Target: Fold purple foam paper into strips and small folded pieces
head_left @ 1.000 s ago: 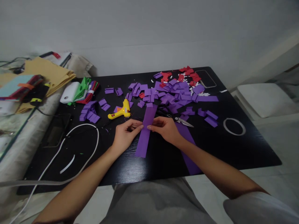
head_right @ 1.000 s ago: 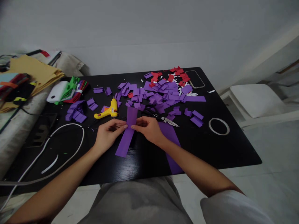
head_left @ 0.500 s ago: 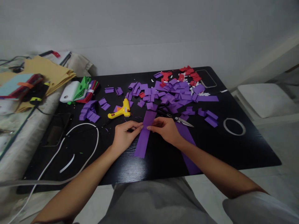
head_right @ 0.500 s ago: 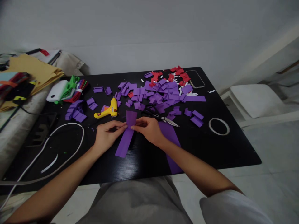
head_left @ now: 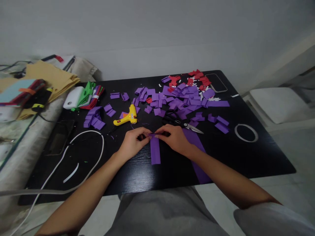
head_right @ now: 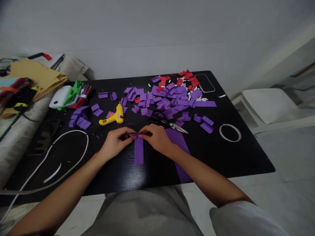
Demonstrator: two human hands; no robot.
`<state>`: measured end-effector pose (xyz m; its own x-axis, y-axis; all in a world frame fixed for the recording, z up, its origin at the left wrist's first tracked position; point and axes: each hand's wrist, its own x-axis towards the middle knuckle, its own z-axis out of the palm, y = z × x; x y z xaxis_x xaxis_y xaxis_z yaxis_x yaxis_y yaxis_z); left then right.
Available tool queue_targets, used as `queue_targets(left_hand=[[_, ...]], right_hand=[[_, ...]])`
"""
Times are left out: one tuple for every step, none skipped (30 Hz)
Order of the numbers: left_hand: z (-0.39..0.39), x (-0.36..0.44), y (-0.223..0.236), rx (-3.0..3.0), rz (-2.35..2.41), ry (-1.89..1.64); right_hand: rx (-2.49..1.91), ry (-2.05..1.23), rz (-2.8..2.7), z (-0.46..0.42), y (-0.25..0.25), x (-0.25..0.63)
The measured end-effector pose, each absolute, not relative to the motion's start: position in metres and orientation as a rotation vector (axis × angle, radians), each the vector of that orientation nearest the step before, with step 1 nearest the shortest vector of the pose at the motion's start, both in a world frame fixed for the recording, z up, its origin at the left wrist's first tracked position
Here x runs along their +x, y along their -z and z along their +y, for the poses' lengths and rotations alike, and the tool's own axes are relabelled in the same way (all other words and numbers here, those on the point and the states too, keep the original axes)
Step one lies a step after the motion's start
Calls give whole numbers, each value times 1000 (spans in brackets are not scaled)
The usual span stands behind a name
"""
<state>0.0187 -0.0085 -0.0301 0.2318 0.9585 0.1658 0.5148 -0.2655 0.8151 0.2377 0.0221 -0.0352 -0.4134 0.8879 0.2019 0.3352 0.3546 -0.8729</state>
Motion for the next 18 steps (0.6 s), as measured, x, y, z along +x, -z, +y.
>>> queue_targets(left_hand=[[-9,19,29,1942,1342,-901],[-9,19,28,1996,1325,-893],[-9,19,28,2045,1306,-886],[-9,19,27,2086,1291,-879],[-9,19,27,2120,1279,-868],[-10,19,27,2146,1272,-855],[-10,19,27,2164,1269,-840],[-10,19,27,2175,1269,-824],[-10,19,27,2180,1272,-808],[-10,19,27,2182,1275,-790],[-10,19,27,2184,1277,-776],[-10,19,27,2185,1279,-766],[-10,19,27,2185,1279,-758],[-9,19,27,2183,1279,-754],[-9,19,28,2179,1278,-753],[-9,19,28,2175,1279,-753],[-9,19,28,2170,1282,-754],[-9,19,28,2166,1287,-754]], right_hand=[[-1052,-966,-1973,22,36,238],[-1042,-929,-2013,23,38,238],[-1035,-903,-2045,23,39,238],[-1029,-888,-2071,24,40,238],[-1025,-878,-2090,24,40,238],[-1022,-872,-2105,25,41,238],[-1017,-871,-2118,25,41,239],[-1011,-873,-2130,25,41,239],[-1005,-875,-2141,25,40,239],[-1000,-877,-2151,25,40,239],[-996,-878,-2158,25,40,240],[-995,-881,-2163,25,40,240],[-997,-885,-2166,25,41,240],[-1001,-889,-2167,25,41,239],[-1009,-894,-2169,25,42,239],[-1019,-898,-2169,25,42,239],[-1031,-902,-2171,25,42,239],[-1042,-904,-2173,26,43,239]])
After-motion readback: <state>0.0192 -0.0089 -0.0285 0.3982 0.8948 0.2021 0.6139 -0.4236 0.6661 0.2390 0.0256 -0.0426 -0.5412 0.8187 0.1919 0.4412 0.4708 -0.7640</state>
